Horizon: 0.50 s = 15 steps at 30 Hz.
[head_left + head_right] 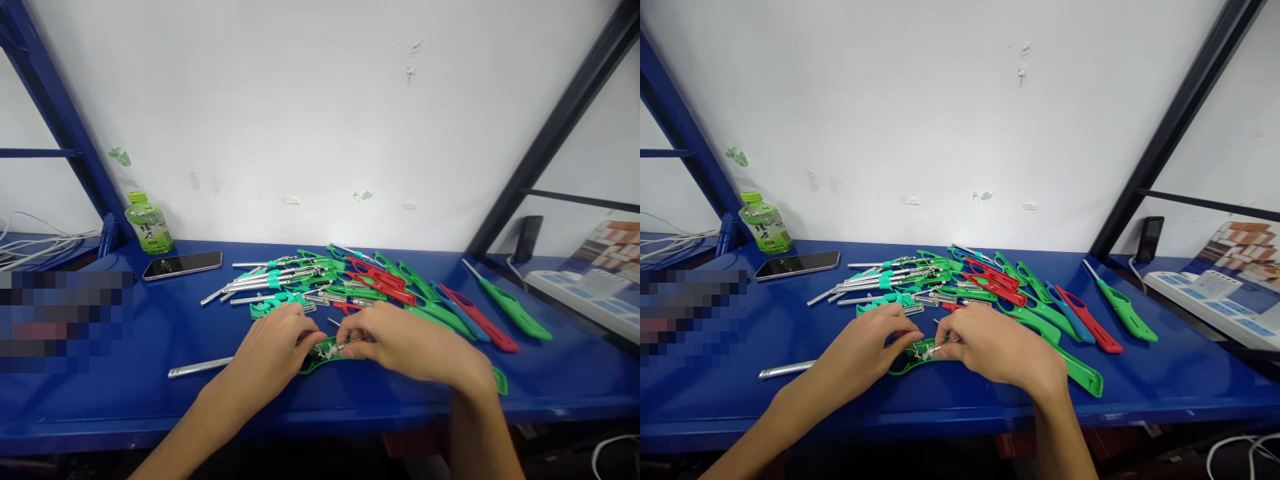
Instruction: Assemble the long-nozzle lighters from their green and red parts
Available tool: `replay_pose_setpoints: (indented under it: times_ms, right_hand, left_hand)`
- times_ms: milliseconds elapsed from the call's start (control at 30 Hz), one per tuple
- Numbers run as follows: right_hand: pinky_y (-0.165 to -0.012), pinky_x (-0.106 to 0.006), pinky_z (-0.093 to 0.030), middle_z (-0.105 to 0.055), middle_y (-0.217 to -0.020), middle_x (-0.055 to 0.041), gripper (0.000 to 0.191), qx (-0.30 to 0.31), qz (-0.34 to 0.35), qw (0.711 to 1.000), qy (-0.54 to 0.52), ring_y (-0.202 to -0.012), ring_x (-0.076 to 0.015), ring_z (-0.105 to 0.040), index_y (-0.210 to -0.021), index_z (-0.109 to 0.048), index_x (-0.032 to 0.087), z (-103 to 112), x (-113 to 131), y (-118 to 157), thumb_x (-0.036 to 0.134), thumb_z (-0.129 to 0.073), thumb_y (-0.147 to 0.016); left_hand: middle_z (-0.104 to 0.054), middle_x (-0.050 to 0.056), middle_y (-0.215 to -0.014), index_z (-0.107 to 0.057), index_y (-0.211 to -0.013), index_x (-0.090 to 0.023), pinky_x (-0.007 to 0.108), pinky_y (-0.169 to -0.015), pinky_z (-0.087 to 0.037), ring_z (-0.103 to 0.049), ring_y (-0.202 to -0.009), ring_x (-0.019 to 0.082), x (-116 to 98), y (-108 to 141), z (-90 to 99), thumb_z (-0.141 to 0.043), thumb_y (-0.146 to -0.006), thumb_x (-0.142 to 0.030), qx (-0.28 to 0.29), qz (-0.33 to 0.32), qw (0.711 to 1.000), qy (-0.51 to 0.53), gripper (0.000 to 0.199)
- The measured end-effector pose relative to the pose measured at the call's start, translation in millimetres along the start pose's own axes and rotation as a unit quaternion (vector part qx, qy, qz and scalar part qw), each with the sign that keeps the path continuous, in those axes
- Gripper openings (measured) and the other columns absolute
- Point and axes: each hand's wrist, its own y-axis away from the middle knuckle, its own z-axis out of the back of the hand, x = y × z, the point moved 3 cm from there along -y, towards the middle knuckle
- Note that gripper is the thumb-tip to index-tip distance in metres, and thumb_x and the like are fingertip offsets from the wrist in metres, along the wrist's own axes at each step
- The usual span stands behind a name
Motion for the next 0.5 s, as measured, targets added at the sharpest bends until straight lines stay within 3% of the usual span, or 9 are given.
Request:
replay_pose_setpoints:
  times_ms: [200,500]
  right_hand:
    - [-0.073,-0.029,-0.036,-0.076,-0.092,0.0025,0.016,0.002,-0.003,1.000,0.002,-0.090,-0.0188,-0.063,-0.106,-0.080,0.028,0,0,0,0.038,-0.068,-0.106]
    - [-0.067,-0.029,-0.034,-0.075,-0.088,0.0003,0.015,0.003,-0.016,1.000,0.002,-0.083,-0.0176,-0.062,-0.104,-0.081,0.025,3,6,0,0.033,-0.069,-0.105]
  left_hand:
    - [-0.070,0.001,-0.098,-0.084,-0.101,-0.026,0.032,-0.075,-0.043,-0.066,-0.098,0.023,-4,-1,-3.7,-0.073,-0.104,-0.025,0.000,-0.008,1.000,-0.028,0.011]
    - [-0.070,0.005,-0.103,-0.079,-0.093,-0.021,0.032,-0.069,-0.044,-0.066,-0.098,0.024,-14,2,-6.1,-0.064,-0.107,-0.021,-0.007,-0.022,0.992,-0.123,0.021]
